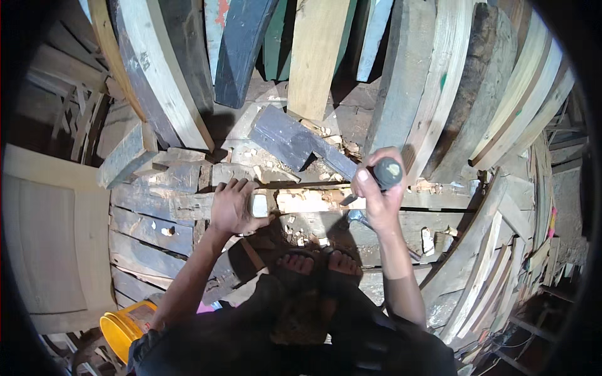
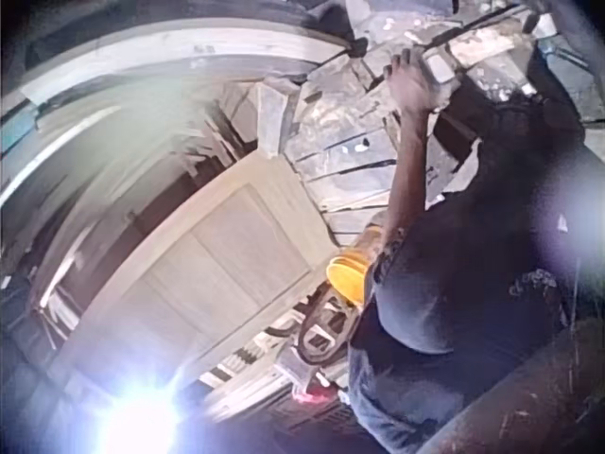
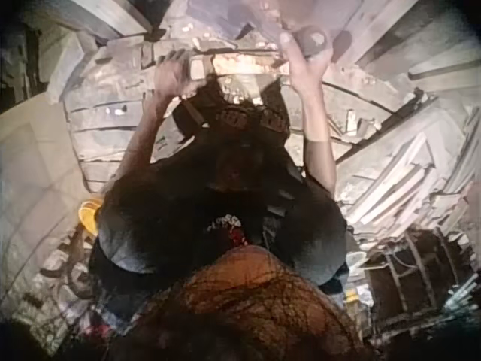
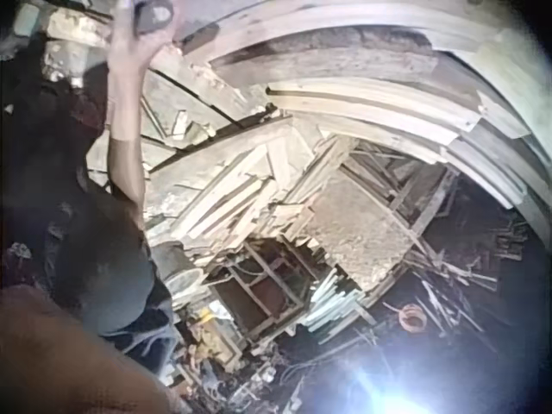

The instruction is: Using a hammer and chisel to carve and shape a wooden plank.

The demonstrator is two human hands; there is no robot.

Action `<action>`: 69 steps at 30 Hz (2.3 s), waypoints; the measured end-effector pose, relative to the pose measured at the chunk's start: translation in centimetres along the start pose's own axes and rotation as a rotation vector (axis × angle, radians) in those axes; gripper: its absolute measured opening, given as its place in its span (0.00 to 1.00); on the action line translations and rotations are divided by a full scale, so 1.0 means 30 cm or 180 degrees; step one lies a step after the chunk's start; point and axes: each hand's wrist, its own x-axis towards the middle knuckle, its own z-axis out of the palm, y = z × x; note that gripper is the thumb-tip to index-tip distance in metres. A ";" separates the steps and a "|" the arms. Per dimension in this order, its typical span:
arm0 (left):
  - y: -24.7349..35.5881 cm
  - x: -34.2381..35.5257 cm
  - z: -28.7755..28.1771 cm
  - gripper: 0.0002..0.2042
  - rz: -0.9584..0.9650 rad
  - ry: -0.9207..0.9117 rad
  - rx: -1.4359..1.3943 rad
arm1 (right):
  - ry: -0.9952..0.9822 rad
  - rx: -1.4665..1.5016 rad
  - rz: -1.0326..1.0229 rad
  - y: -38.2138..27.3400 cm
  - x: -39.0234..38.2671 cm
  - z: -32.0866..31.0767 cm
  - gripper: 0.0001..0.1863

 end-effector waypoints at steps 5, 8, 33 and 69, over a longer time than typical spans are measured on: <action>0.001 -0.006 -0.013 0.48 -0.0112 -0.0108 -0.0093 | -0.0190 -0.0347 0.0072 0.051 0.004 0.077 0.15; 0.001 -0.011 -0.016 0.49 -0.0071 0.0005 -0.0079 | -0.0313 -0.0543 0.0198 0.058 0.007 0.117 0.16; -0.008 -0.022 -0.006 0.50 -0.0250 -0.0130 -0.0281 | -0.0108 -0.0763 -0.0324 0.260 -0.057 0.119 0.15; 0.538 -0.112 0.155 0.27 0.0089 -0.2585 -0.3221 | -0.1051 0.0327 0.0348 0.172 -0.051 0.129 0.28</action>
